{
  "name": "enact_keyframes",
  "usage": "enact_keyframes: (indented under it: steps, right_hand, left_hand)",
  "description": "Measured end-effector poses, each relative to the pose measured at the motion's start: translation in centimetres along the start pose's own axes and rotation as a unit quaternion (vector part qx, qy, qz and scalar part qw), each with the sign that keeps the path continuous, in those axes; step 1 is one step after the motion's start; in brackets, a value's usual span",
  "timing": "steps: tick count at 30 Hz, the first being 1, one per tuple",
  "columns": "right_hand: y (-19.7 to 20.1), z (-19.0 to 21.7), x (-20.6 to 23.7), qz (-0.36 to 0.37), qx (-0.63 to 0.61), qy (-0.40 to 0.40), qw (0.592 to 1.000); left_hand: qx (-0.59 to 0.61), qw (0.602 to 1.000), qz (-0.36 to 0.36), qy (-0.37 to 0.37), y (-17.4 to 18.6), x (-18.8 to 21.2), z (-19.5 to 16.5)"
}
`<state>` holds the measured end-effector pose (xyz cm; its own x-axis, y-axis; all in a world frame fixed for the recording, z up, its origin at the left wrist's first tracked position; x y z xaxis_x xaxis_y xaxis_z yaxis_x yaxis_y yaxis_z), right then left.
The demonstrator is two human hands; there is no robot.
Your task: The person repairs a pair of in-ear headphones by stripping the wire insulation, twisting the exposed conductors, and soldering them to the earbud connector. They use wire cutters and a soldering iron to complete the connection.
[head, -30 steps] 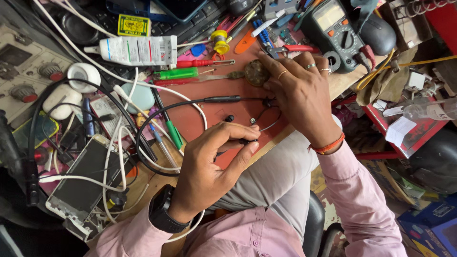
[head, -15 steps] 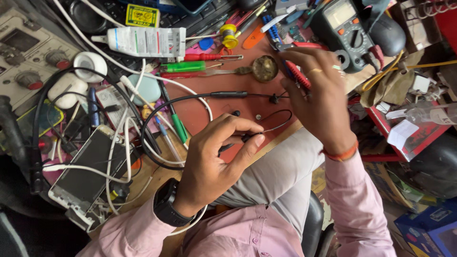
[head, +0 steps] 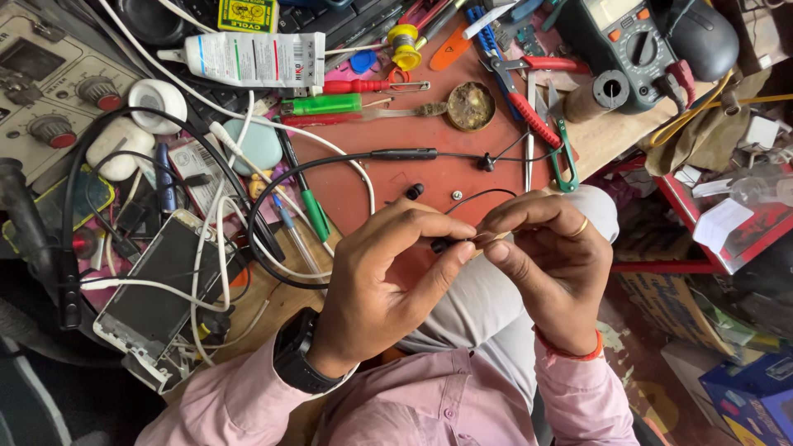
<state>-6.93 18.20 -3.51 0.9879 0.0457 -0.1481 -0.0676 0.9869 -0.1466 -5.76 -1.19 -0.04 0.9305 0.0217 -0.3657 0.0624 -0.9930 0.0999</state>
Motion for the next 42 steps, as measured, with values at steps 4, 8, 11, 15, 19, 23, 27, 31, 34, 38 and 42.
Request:
enact_keyframes:
  steps: [4, 8, 11, 15, 19, 23, 27, 31, 34, 38, 42]
  right_hand:
    - [0.0, -0.1, 0.0, -0.005, 0.017, -0.002, 1.0]
    - [-0.1, -0.1, -0.1, -0.002, 0.022, 0.006, 1.0]
    - [-0.1, -0.2, 0.0, 0.003, 0.031, 0.018, 0.999]
    - [-0.2, -0.3, 0.2, 0.024, 0.057, 0.045, 0.997]
    - [-0.2, -0.4, 0.2, 0.021, 0.049, 0.067, 0.996]
    - [0.0, -0.3, 0.5, -0.007, 0.006, 0.06, 0.998]
    - [0.1, -0.4, 1.3, -0.025, 0.041, 0.034, 0.998]
    - [0.0, -0.4, 1.7, -0.033, 0.031, 0.037, 0.998]
    - [-0.1, -0.4, 1.9, -0.042, 0.024, 0.04, 0.998]
    - [-0.1, -0.4, 2.1, -0.045, 0.011, 0.033, 0.998]
    - [-0.1, -0.4, 2.2, -0.052, 0.01, 0.032, 0.998]
  left_hand:
    - [-0.004, 1.0, 0.002, -0.008, 0.0, 0.1, 0.0]
    - [-0.003, 1.0, 0.002, -0.01, 0.1, 0.1, 0.1]
    - [-0.004, 1.0, 0.002, -0.01, 0.1, 0.1, 0.1]
    - [0.007, 1.0, 0.008, -0.009, 0.0, 0.2, 0.3]
    - [0.01, 1.0, 0.011, -0.015, 0.0, 0.2, 0.1]
    - [0.001, 1.0, 0.002, -0.023, 0.1, 0.3, -0.1]
    - [-0.012, 1.0, 0.0, -0.011, -0.1, 0.6, 0.0]
    - [-0.014, 0.999, -0.003, -0.031, -0.3, 0.7, 0.0]
    - [-0.02, 0.999, -0.004, -0.042, -0.3, 0.9, 0.0]
    - [-0.026, 0.999, -0.002, -0.048, -0.3, 1.0, 0.1]
    - [-0.026, 0.998, -0.003, -0.053, -0.4, 1.1, 0.0]
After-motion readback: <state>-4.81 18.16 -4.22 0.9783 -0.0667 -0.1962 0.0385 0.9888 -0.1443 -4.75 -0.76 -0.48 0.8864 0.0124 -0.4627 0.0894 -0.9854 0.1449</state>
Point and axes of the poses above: each hand's wrist, its own x-axis away from the middle knuckle, its own y-axis out of the back of the hand, z = x × y, the point moved 4 cm from there along -x, towards the middle knuckle, and after that the axes turned 7 degrees about -z, right-handed, at the moved point
